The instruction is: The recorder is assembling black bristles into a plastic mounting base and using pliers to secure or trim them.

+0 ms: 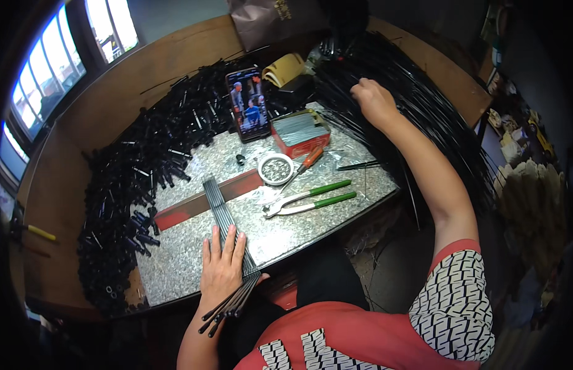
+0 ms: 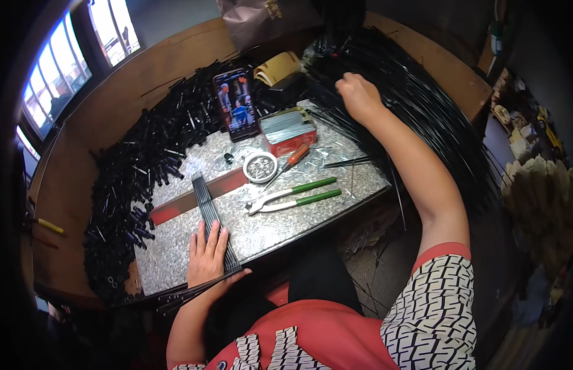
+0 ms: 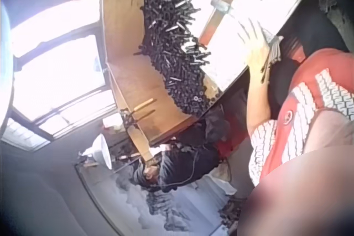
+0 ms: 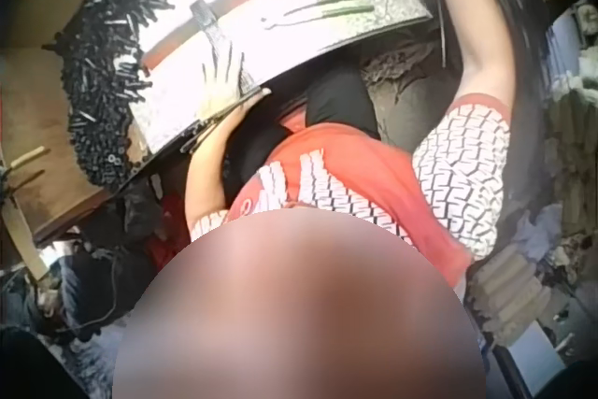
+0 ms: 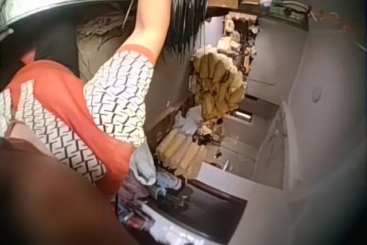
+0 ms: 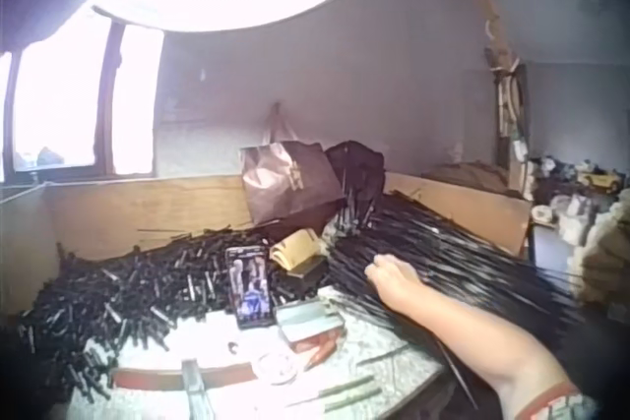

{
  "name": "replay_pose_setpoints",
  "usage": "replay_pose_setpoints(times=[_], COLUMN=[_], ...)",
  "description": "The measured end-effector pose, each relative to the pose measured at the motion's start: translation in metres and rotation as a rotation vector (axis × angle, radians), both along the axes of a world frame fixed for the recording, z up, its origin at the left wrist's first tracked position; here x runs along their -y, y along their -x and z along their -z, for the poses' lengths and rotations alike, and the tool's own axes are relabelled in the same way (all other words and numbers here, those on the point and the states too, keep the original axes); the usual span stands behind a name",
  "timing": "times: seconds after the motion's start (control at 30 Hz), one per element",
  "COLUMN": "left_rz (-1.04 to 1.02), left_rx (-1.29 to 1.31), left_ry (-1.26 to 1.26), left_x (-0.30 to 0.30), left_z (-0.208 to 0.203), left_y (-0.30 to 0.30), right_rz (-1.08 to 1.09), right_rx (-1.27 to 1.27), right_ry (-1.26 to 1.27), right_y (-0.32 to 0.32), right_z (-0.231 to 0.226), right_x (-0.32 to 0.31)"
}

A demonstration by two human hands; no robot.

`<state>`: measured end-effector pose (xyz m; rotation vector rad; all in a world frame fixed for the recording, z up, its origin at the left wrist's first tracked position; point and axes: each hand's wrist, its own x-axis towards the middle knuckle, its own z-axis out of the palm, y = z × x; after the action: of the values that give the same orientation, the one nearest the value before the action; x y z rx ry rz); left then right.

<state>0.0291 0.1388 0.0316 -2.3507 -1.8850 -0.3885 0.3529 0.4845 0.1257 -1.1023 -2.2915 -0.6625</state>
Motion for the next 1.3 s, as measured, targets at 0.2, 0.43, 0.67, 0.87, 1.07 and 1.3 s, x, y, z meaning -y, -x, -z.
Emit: replay_pose_setpoints(times=[0.2,0.43,0.67,0.87,1.07,1.3], left_rz=[0.005,0.018,0.004,0.006,-0.006,-0.009], left_rx=[0.011,0.032,-0.001,0.075,0.039,0.065], left_ry=[0.070,0.053,0.132,0.099,0.045,0.039], left_x=[0.003,0.004,0.005,0.004,0.005,0.005], left_z=[-0.006,-0.007,-0.006,-0.004,0.001,0.000], left_y=[0.005,0.005,0.008,0.009,0.010,0.007], right_rz=[-0.235,-0.128,-0.221,-0.371,-0.687,-0.645], right_rx=[0.246,0.400,0.260,0.137,0.133,0.236], right_ry=[0.339,0.421,0.347,0.209,0.240,0.219], right_y=[0.091,0.109,0.097,0.132,0.193,0.220], right_z=[0.014,0.033,0.022,0.014,0.038,0.059], right_x=[0.019,0.010,0.019,0.049,0.095,0.110])
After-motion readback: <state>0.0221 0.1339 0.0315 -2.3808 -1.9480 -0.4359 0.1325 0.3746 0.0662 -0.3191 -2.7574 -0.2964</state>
